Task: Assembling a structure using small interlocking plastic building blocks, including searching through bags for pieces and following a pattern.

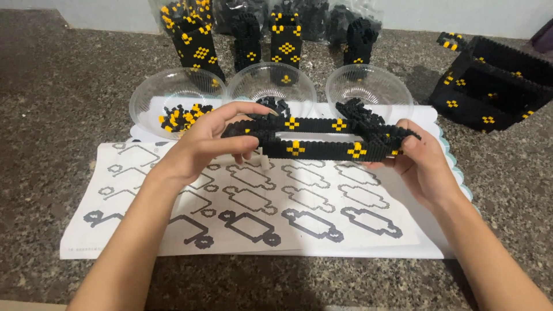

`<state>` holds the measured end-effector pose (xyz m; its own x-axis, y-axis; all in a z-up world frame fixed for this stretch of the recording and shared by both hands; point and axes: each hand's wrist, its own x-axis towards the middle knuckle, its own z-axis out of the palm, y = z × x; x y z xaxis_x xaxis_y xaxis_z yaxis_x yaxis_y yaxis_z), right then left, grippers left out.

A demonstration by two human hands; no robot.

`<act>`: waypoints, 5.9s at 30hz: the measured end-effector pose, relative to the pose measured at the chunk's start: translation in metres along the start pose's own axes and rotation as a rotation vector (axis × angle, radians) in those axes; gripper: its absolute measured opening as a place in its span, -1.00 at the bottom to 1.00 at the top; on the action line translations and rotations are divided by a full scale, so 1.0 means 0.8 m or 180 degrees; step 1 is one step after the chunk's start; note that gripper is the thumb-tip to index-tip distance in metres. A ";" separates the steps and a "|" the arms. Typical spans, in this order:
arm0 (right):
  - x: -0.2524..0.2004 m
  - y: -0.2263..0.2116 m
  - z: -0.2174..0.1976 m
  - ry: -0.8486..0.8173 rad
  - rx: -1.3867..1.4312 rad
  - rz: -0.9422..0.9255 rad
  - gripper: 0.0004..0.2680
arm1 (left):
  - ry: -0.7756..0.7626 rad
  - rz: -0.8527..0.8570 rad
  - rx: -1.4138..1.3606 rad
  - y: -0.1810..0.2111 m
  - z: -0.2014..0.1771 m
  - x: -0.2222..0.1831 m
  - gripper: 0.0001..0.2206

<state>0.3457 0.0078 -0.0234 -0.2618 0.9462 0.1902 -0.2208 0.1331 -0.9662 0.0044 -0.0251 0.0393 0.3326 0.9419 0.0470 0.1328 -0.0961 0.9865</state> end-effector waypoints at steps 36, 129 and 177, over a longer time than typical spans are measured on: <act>-0.031 -0.026 0.058 0.0404 0.0807 -0.0005 -0.47 | 0.0357 0.0836 -0.0223 -0.018 0.067 -0.007 -0.51; -0.036 -0.011 0.057 0.0450 -0.0066 -0.0435 -0.87 | 0.0316 0.1213 0.0514 -0.016 0.028 0.001 -0.27; -0.029 -0.050 0.101 -0.0740 -0.1968 0.2862 -0.64 | 0.0797 0.0011 0.3815 -0.114 -0.157 0.083 -0.72</act>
<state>0.2847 -0.0434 0.0247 -0.2750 0.7023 -0.6566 0.6262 -0.3874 -0.6767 -0.1027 0.0863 -0.0275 0.1634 0.9643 0.2086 0.9518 -0.2097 0.2237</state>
